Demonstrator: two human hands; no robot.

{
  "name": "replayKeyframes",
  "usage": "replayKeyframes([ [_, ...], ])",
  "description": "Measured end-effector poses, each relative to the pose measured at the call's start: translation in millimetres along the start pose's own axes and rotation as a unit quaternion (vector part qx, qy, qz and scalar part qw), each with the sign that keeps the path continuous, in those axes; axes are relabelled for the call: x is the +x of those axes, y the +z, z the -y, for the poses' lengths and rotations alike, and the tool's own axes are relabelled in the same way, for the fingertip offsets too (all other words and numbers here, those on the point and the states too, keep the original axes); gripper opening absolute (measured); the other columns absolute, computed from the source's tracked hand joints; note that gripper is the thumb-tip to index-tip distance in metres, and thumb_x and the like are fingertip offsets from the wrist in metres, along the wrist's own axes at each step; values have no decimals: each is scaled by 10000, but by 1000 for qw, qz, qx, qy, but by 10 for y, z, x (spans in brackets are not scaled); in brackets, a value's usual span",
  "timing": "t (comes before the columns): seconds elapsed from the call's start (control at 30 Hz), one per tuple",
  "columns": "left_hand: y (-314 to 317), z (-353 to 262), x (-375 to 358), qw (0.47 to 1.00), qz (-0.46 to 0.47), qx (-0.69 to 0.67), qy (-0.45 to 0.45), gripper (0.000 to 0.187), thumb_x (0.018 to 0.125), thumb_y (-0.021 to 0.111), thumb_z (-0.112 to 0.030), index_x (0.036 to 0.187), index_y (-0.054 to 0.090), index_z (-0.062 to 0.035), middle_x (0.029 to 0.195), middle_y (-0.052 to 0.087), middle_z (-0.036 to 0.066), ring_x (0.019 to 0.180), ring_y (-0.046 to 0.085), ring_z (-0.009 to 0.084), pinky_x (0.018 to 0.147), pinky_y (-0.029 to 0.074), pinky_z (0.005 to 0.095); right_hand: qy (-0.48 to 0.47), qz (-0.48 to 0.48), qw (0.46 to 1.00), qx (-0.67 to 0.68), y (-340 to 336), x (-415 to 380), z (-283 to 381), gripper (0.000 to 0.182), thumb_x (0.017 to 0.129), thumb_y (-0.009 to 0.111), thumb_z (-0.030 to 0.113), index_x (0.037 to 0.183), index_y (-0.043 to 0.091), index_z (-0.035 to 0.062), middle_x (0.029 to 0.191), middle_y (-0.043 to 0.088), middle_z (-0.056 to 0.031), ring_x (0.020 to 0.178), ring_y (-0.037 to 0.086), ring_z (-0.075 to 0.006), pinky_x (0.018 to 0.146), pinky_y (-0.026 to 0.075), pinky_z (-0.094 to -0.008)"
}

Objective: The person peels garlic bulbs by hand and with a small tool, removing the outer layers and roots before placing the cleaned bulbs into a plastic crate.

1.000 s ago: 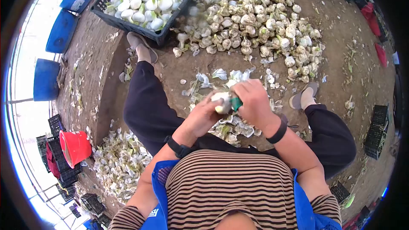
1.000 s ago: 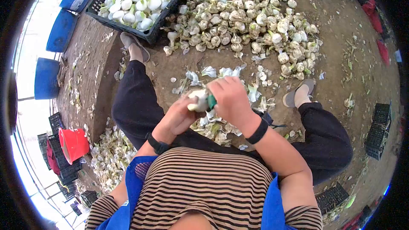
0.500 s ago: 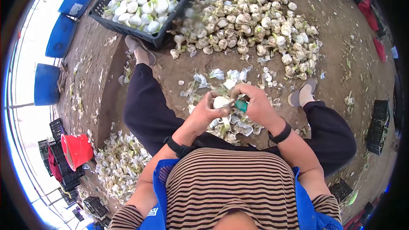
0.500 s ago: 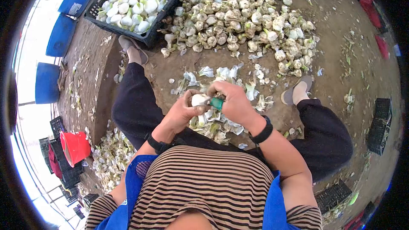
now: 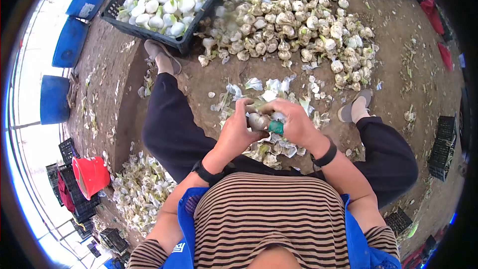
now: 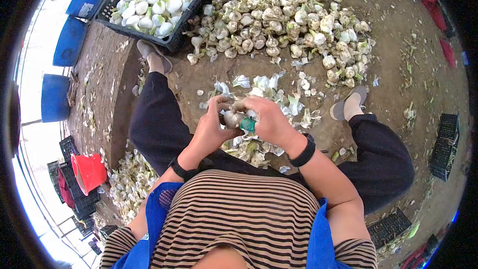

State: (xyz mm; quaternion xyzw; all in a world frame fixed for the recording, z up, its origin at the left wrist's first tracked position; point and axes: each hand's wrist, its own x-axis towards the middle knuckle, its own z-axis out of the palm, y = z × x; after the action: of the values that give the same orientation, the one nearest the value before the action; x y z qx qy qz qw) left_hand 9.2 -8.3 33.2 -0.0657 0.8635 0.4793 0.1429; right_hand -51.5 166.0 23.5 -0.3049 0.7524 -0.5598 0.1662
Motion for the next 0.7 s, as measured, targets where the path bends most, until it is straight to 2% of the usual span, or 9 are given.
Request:
replayKeyframes([
  [0.07, -13, -4, 16, 1000, -7, 11, -15, 803, 615, 823, -98, 1241, 325, -20, 1027, 613, 105, 888, 600, 177, 781, 475, 297, -19, -25, 999, -32, 40, -13, -24, 197, 784, 605, 38, 977, 619, 5, 907, 642, -128, 874, 619, -234, 772, 471, -299],
  [0.13, -56, -32, 31, 982, 33, -163, -91, 784, 634, 813, -69, 1244, 323, -18, 1009, 599, 96, 887, 586, 151, 777, 477, 290, -38, -50, 996, -62, 79, -28, -81, 190, 781, 604, 42, 967, 624, 7, 901, 641, -142, 863, 624, -252, 766, 474, -303],
  [0.2, 12, 57, 20, 972, 38, -222, -68, 769, 644, 807, -54, 1243, 325, -17, 1007, 590, 93, 895, 582, 144, 775, 479, 287, 65, -60, 994, -56, 76, -51, -151, 188, 779, 594, 35, 963, 623, 11, 884, 641, -147, 827, 630, -248, 739, 480, -306],
  [0.3, 25, 46, 15, 959, 36, -280, -28, 738, 660, 789, -16, 1238, 330, -17, 1032, 575, 101, 891, 579, 149, 775, 484, 288, 102, -94, 989, -53, 75, -77, -152, 170, 779, 573, 17, 941, 621, 7, 861, 645, -143, 782, 635, -249, 710, 483, -310],
  [0.37, 5, -5, 17, 941, 35, -328, -74, 706, 665, 790, -26, 1219, 351, -16, 999, 585, 88, 870, 581, 143, 757, 486, 291, 94, -104, 990, -5, 34, -73, -20, 199, 750, 562, -7, 942, 612, 10, 855, 634, -153, 785, 622, -286, 697, 485, -334],
  [0.43, 0, -3, 10, 959, 25, -272, -77, 694, 662, 793, -42, 1206, 363, -14, 972, 597, 88, 858, 585, 140, 741, 485, 289, 85, -120, 988, 40, 8, -87, 51, 231, 722, 552, -32, 942, 604, 14, 849, 624, -163, 787, 609, -323, 685, 487, -358],
  [0.5, 14, -21, -4, 973, 18, -215, -82, 682, 659, 797, -58, 1193, 374, -12, 944, 610, 89, 846, 588, 138, 725, 484, 287, 7, -74, 989, -130, 27, -145, 75, 152, 747, 612, 12, 899, 612, 18, 820, 633, -139, 753, 623, -292, 671, 491, -339],
  [0.57, 20, -46, -26, 998, -32, -12, -48, 670, 651, 798, -90, 1173, 387, -4, 900, 631, 109, 818, 598, 143, 697, 479, 286, -2, -78, 986, -146, 87, -174, 86, 160, 734, 639, 23, 892, 608, 21, 832, 627, -140, 763, 616, -309, 660, 493, -352],
  [0.7, -51, -116, -71, 998, -43, -7, -47, 689, 639, 799, -118, 1175, 382, -5, 908, 637, 140, 800, 607, 170, 700, 478, 299, 22, -110, 973, -201, 130, -162, 33, 188, 735, 628, 16, 921, 602, 21, 852, 627, -137, 769, 615, -318, 663, 495, -357],
])
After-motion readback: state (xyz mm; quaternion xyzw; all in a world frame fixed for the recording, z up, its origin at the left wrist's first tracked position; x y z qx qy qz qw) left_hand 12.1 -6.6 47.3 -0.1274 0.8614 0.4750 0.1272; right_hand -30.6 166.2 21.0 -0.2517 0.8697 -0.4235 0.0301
